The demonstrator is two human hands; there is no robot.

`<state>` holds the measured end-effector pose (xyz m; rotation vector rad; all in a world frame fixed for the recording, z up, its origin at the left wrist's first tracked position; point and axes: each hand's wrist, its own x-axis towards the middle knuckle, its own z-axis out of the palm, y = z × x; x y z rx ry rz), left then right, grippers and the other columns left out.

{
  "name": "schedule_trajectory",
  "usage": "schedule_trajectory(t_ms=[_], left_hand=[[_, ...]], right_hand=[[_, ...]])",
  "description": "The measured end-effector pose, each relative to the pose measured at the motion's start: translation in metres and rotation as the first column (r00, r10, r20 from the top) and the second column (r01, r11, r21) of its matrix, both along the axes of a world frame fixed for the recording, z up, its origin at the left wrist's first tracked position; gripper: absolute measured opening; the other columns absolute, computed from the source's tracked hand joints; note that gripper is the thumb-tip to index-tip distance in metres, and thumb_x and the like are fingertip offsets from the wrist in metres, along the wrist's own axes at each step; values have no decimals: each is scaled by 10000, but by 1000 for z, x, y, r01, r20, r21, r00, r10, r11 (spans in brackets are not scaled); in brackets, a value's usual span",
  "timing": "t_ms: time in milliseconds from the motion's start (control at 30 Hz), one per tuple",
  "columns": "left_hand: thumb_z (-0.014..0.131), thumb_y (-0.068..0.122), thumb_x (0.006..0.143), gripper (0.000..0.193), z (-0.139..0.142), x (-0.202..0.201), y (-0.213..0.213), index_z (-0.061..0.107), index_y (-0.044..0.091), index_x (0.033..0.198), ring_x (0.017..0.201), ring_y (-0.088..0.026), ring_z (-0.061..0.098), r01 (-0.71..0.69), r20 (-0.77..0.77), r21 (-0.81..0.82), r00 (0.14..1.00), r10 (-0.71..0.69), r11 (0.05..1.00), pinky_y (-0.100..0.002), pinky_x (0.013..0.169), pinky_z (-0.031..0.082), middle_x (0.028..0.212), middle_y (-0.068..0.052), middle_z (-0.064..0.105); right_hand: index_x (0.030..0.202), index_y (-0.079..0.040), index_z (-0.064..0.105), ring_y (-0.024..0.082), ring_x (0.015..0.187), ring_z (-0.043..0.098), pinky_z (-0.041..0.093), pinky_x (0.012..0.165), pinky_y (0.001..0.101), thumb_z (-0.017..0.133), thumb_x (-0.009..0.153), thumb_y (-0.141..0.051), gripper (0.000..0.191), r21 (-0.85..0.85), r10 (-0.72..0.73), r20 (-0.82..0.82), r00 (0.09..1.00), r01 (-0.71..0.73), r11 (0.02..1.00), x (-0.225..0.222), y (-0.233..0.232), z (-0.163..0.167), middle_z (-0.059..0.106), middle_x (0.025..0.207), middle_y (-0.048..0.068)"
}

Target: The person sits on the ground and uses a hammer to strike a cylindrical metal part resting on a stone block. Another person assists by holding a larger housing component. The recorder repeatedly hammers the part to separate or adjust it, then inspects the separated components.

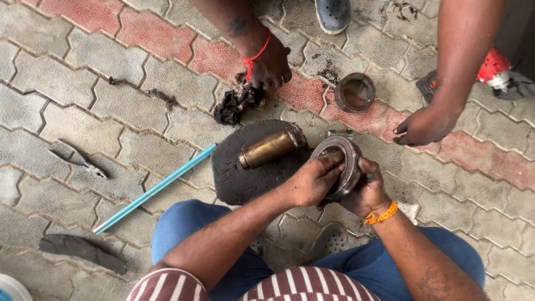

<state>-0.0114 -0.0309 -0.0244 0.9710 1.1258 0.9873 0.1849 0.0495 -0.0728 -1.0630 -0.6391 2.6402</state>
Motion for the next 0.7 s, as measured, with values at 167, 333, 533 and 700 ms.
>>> schedule_trajectory(t_ms=[167, 333, 533, 700], left_hand=[[450, 207, 1125, 297, -22, 8, 2, 613, 4, 1266, 986, -210, 703, -64, -31, 162, 997, 70, 985, -373, 902, 578, 1047, -148, 704], [430, 223, 1108, 339, -42, 10, 3, 574, 43, 1356, 1047, -161, 671, -52, 148, 3, 988, 51, 999, -337, 970, 554, 1129, -108, 708], [466, 184, 1133, 335, -64, 23, 4, 592, -16, 1370, 1094, -102, 602, -122, 503, 16, 859, 97, 992, -300, 1010, 508, 1191, -58, 685], [474, 198, 1133, 322, -52, 26, 12, 615, 9, 1352, 998, -101, 608, -127, 382, -103, 911, 157, 987, -302, 921, 525, 1093, -69, 700]], right_hand=[[1430, -12, 497, 397, 1295, 568, 463, 1115, 655, 752, 903, -495, 760, 89, 6, -172, 985, 10, 996, 16, 2, -30, 568, 1378, 210], [1608, -25, 263, 333, 1353, 512, 469, 1116, 500, 819, 832, -499, 1066, 750, 211, 24, 977, -157, 643, 1, -2, -12, 466, 1494, 190], [1591, -99, 143, 365, 1498, 375, 350, 1294, 487, 866, 825, -471, 1117, 907, 34, 97, 995, -74, -414, -24, 1, 32, 241, 1640, 186], [1548, -37, 367, 417, 1214, 533, 489, 967, 585, 832, 849, -501, 959, 716, 128, 58, 990, -131, 686, -14, 1, 26, 440, 1397, 233]])
